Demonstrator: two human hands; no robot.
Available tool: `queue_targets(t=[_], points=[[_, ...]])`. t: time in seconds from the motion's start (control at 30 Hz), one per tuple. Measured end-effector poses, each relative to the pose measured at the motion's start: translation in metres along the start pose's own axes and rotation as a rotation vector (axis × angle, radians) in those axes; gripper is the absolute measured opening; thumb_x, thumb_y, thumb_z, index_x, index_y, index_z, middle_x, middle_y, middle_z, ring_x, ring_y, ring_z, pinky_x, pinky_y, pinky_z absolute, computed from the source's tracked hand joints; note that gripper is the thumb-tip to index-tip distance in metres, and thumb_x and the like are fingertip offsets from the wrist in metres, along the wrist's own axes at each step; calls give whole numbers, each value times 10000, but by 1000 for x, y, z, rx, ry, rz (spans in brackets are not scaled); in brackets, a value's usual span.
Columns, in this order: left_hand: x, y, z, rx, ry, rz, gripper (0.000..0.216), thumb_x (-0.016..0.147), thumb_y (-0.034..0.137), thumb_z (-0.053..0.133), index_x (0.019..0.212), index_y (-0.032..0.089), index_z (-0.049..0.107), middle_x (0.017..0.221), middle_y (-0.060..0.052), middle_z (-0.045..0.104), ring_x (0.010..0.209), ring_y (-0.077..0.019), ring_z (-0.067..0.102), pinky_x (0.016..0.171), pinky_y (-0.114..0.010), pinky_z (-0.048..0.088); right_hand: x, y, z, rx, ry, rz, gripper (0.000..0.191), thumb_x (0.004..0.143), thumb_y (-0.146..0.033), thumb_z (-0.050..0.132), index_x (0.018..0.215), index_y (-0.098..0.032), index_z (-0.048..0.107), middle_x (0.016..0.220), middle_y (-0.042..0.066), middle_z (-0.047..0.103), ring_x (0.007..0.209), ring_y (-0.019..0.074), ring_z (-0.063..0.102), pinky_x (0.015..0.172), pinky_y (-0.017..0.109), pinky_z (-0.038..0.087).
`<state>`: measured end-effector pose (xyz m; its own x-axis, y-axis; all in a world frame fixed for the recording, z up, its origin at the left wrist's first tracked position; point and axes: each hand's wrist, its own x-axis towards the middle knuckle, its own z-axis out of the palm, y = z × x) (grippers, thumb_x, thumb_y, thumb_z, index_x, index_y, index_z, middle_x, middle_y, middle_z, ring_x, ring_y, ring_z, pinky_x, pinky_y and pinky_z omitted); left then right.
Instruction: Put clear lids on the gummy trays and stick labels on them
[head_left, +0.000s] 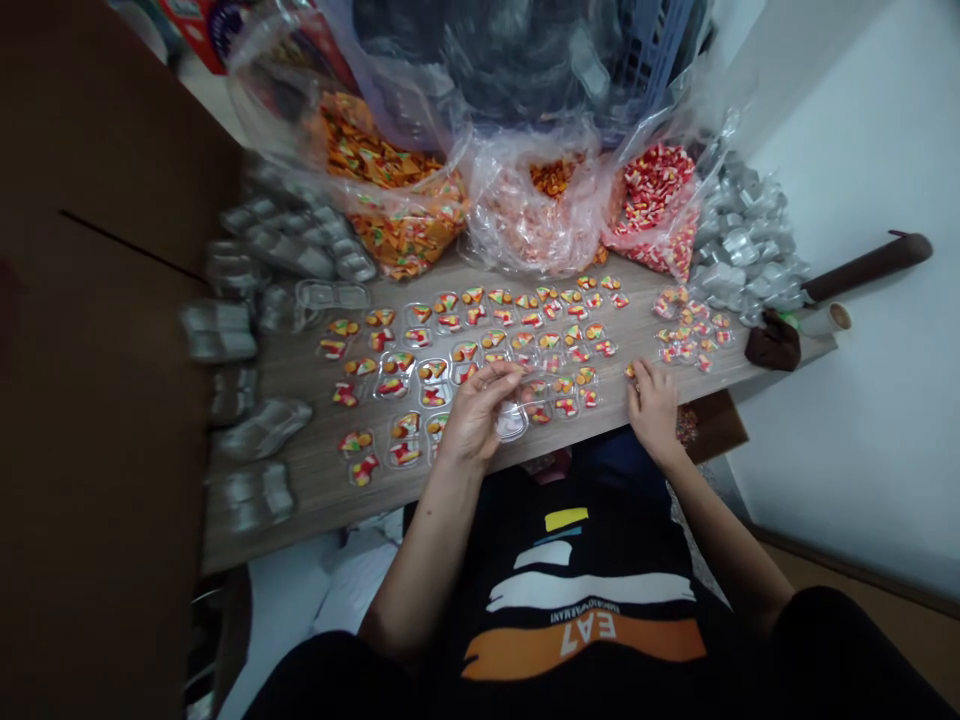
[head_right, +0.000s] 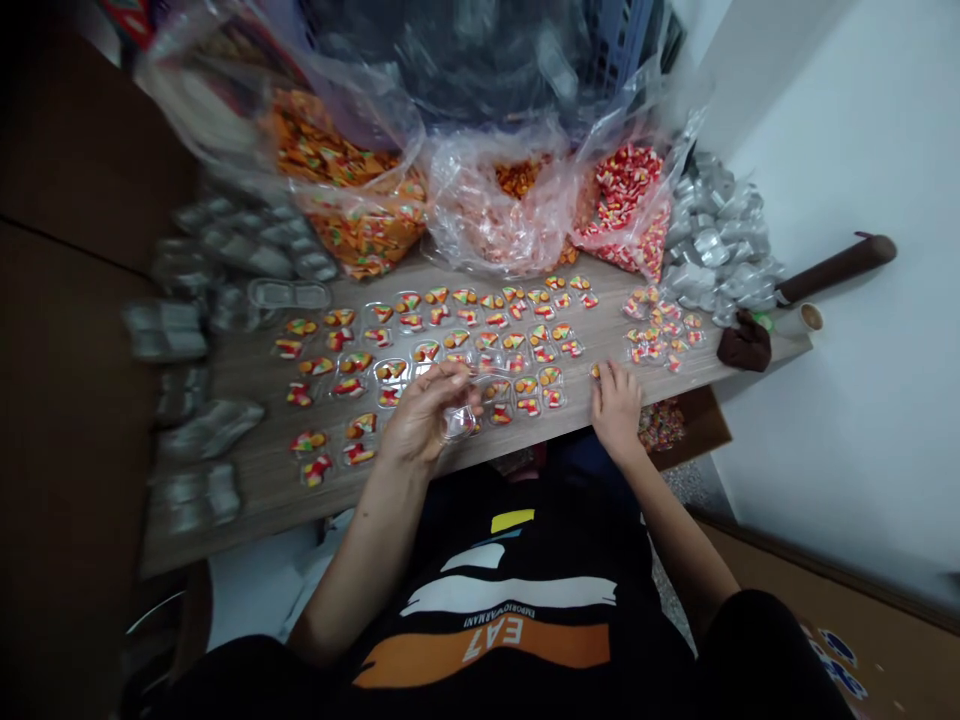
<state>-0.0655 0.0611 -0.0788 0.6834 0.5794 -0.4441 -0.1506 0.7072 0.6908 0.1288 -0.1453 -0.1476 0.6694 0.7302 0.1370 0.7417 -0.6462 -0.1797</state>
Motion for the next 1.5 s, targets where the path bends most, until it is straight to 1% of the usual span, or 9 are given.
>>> queue_targets(t=[0.13, 0.3, 0.6, 0.73, 0.83, 0.97, 1.13, 1.27, 1.5], points=[[5, -3, 2, 14, -11, -38, 328, 603, 296, 842, 799, 171, 610, 553, 9, 654, 443, -153, 611, 420, -234, 502, 20, 7, -3, 54, 62, -40, 429, 965, -236, 398, 1318, -138, 622, 1277, 154, 632, 1119, 298, 513, 1009, 445, 437], [13, -9, 7, 20, -10, -52, 311, 615, 295, 833, 804, 174, 617, 554, 11, 651, 465, -144, 617, 456, -230, 514, 65, 11, 3, -50, 73, -5, 497, 926, -173, 385, 1384, -150, 576, 1349, 181, 579, 1177, 342, 478, 1016, 526, 387], [32, -18, 26, 71, -43, -94, 328, 605, 333, 851, 800, 168, 645, 588, 1, 665, 496, -147, 628, 487, -243, 520, 93, 11, -11, 127, 137, 103, 523, 971, -418, 457, 1417, -157, 541, 1450, 194, 523, 1372, 385, 379, 1115, 638, 282], [48, -29, 40, 113, -126, -144, 340, 587, 347, 854, 786, 155, 658, 570, 11, 638, 482, -132, 596, 500, -259, 531, 86, -6, -43, 756, -173, 24, 495, 976, -508, 471, 1378, -245, 589, 1355, 123, 622, 1234, 283, 566, 1053, 502, 453], [59, -33, 53, 124, -172, -143, 328, 587, 336, 854, 765, 148, 652, 597, 15, 635, 502, -124, 598, 511, -254, 534, 87, -24, -55, 980, -471, -102, 577, 888, -526, 645, 1409, -290, 567, 1373, 91, 622, 1180, 255, 612, 1003, 441, 504], [72, -31, 63, 131, -178, -172, 288, 639, 297, 842, 799, 148, 654, 634, -1, 660, 522, -134, 633, 517, -245, 535, 96, -33, -48, 998, -492, -120, 513, 859, -512, 686, 1302, -255, 665, 1281, 80, 672, 1162, 250, 626, 1017, 419, 490], [82, -30, 57, 90, -89, -193, 235, 689, 226, 824, 846, 155, 664, 603, -5, 653, 510, -139, 654, 505, -220, 524, 132, -16, -21, 756, -252, -13, 523, 955, -528, 510, 1360, -218, 623, 1184, 98, 705, 979, 243, 648, 907, 418, 523], [78, -30, 49, 55, -58, -218, 251, 689, 195, 815, 879, 147, 658, 654, -17, 676, 516, -134, 655, 485, -212, 524, 173, -8, 5, 257, 65, -3, 558, 997, -463, 426, 1436, -138, 538, 1279, 190, 617, 1171, 328, 541, 1024, 496, 438], [63, -23, 33, -33, -11, -168, 281, 603, 177, 835, 831, 126, 680, 682, 0, 658, 551, -114, 625, 530, -259, 591, 185, -7, 37, 66, -11, -87, 544, 1015, -324, 331, 1493, -82, 429, 1483, 209, 500, 1322, 339, 450, 1095, 508, 370]])
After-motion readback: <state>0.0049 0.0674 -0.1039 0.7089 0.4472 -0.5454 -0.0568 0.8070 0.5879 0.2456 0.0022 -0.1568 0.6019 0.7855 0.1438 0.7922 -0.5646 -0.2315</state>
